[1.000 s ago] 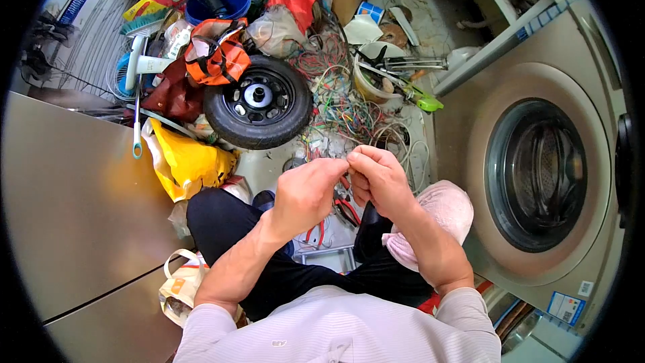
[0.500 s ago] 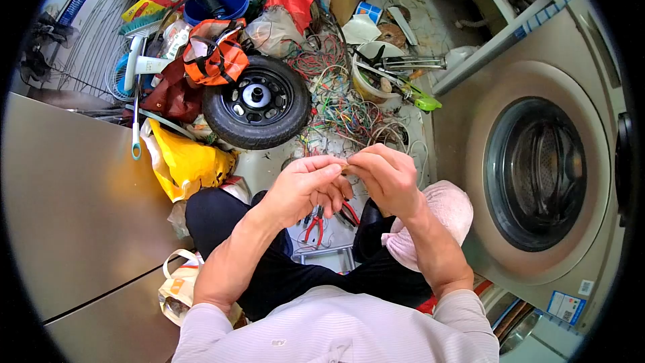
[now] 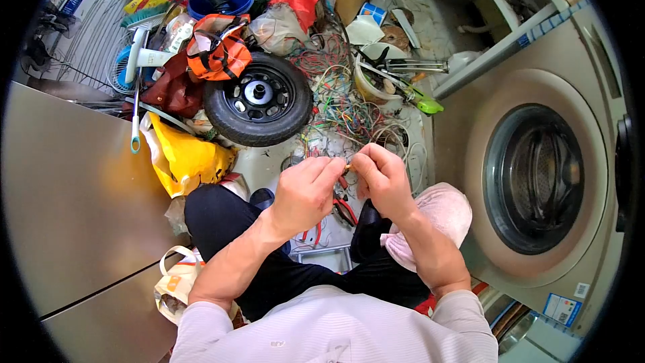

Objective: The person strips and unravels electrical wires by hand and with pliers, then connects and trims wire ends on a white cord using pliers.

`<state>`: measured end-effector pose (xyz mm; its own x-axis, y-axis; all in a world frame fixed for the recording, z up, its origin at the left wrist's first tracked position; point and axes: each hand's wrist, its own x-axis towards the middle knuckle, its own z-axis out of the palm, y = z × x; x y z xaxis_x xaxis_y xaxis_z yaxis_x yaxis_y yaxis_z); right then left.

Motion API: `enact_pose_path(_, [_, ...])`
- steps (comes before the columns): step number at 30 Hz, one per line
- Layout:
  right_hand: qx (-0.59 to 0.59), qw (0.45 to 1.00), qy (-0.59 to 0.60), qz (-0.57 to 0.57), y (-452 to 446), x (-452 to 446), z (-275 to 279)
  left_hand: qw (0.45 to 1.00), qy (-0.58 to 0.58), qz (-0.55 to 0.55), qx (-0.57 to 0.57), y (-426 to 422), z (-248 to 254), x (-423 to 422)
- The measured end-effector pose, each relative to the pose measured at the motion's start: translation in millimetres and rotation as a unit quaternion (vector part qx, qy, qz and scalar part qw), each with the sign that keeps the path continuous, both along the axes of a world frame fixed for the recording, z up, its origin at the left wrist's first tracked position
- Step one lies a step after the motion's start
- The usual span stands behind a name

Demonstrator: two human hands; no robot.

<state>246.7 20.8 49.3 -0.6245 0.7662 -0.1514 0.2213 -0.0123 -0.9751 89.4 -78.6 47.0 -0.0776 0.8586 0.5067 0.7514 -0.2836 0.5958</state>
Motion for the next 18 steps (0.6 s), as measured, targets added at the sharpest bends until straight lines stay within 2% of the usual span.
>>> enact_pose_path(1, [-0.165,0.986,0.015,0.008,2,0,1,1.000,0.021,0.006,0.004,-1,-1,0])
enact_pose_path(3, [-0.200,0.978,0.036,0.039,10,5,1,0.999,0.044,0.010,0.009,0,-5,1])
enact_pose_path(5, [-0.236,0.967,0.060,0.070,10,4,-3,0.997,-0.072,0.019,0.010,1,-10,1])
enact_pose_path(6, [-0.131,0.986,0.089,0.056,6,1,-6,0.997,-0.071,0.019,0.010,0,-6,0])
enact_pose_path(7, [-0.023,0.992,0.117,0.041,4,-1,-8,0.950,-0.283,-0.001,-0.136,-1,0,-1])
enact_pose_path(8, [-0.022,0.992,0.117,0.043,6,0,-9,0.836,-0.476,-0.021,-0.271,-1,4,-3])
enact_pose_path(9, [0.119,0.983,0.120,0.068,10,2,-9,0.795,-0.531,-0.052,-0.289,0,1,-6])
enact_pose_path(10, [0.257,0.954,0.120,0.092,13,3,-8,0.795,-0.532,-0.051,-0.289,0,1,-9])
enact_pose_path(12, [0.289,0.947,0.113,0.087,15,4,-3,0.653,-0.668,-0.149,-0.324,2,1,-13])
enact_pose_path(13, [0.320,0.937,0.110,0.086,16,5,0,0.652,-0.668,-0.150,-0.325,2,0,-13])
enact_pose_path(15, [0.349,0.927,0.107,0.084,18,7,1,0.611,-0.702,-0.143,-0.338,4,1,-11])
enact_pose_path(16, [0.362,0.925,0.082,0.083,18,8,1,0.610,-0.702,-0.144,-0.338,3,5,-9])
enact_pose_path(17, [0.374,0.922,0.058,0.083,18,8,1,0.789,-0.528,-0.091,-0.301,2,12,-5])
enact_pose_path(18, [0.374,0.922,0.057,0.083,15,8,0,0.915,-0.319,-0.033,-0.243,3,17,-2])
